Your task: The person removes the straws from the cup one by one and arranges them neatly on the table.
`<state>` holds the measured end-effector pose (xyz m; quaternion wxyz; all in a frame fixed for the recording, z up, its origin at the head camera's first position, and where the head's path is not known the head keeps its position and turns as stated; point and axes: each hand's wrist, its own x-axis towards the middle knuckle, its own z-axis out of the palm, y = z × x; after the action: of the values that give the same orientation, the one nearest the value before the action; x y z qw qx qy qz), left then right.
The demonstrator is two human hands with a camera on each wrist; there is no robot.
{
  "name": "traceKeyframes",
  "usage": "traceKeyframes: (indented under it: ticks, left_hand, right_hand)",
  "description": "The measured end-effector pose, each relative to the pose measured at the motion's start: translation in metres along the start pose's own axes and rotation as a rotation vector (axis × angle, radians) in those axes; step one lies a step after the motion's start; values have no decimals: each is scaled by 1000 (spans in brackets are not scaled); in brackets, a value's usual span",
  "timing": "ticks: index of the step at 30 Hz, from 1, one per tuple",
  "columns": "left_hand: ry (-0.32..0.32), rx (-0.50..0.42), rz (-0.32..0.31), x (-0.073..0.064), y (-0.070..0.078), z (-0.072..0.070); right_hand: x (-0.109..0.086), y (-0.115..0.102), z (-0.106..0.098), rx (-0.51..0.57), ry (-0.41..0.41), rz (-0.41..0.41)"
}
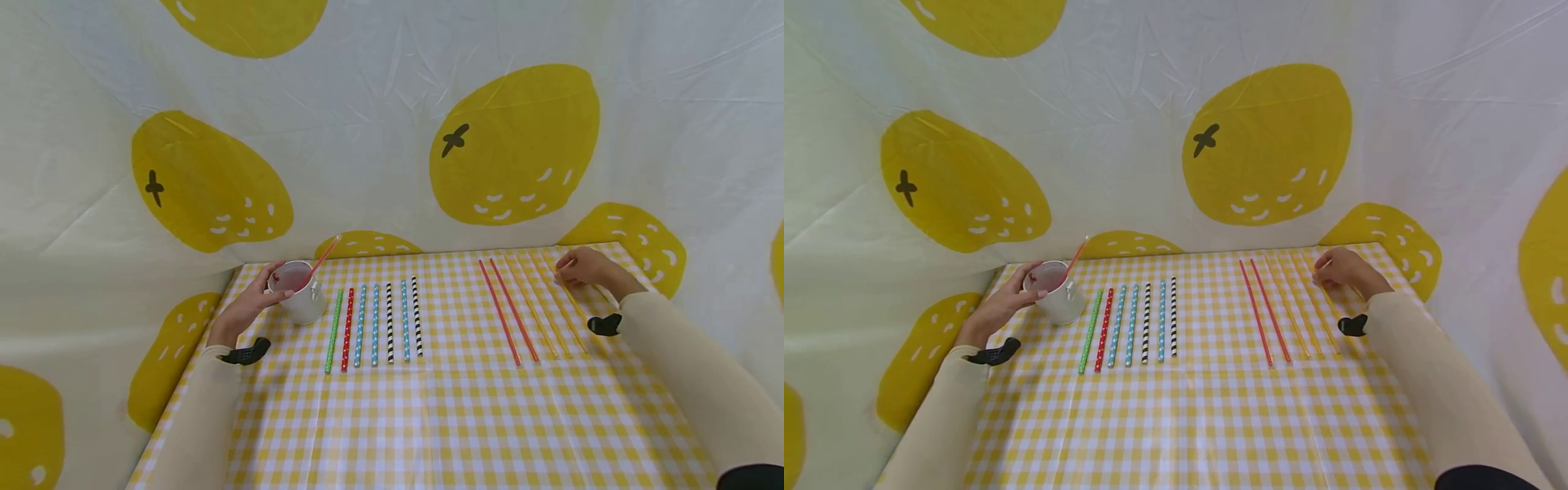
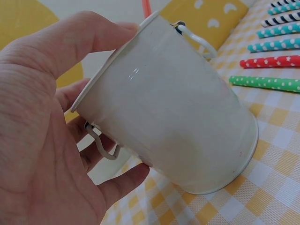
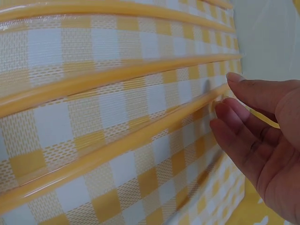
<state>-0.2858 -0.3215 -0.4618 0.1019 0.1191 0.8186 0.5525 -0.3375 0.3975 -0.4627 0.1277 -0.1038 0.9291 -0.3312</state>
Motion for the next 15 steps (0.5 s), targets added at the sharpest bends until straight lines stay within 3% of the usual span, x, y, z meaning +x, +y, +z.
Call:
traceKeyframes:
  ticks: [7,15]
  left_hand:
    - [-2,-10,-4,-1,-2,-1]
    - [6,1,-6,-3,0,0]
  right_hand:
    - [2,-27,-1,-74,47,-66]
    - [8,-68,10,-39,83,-179]
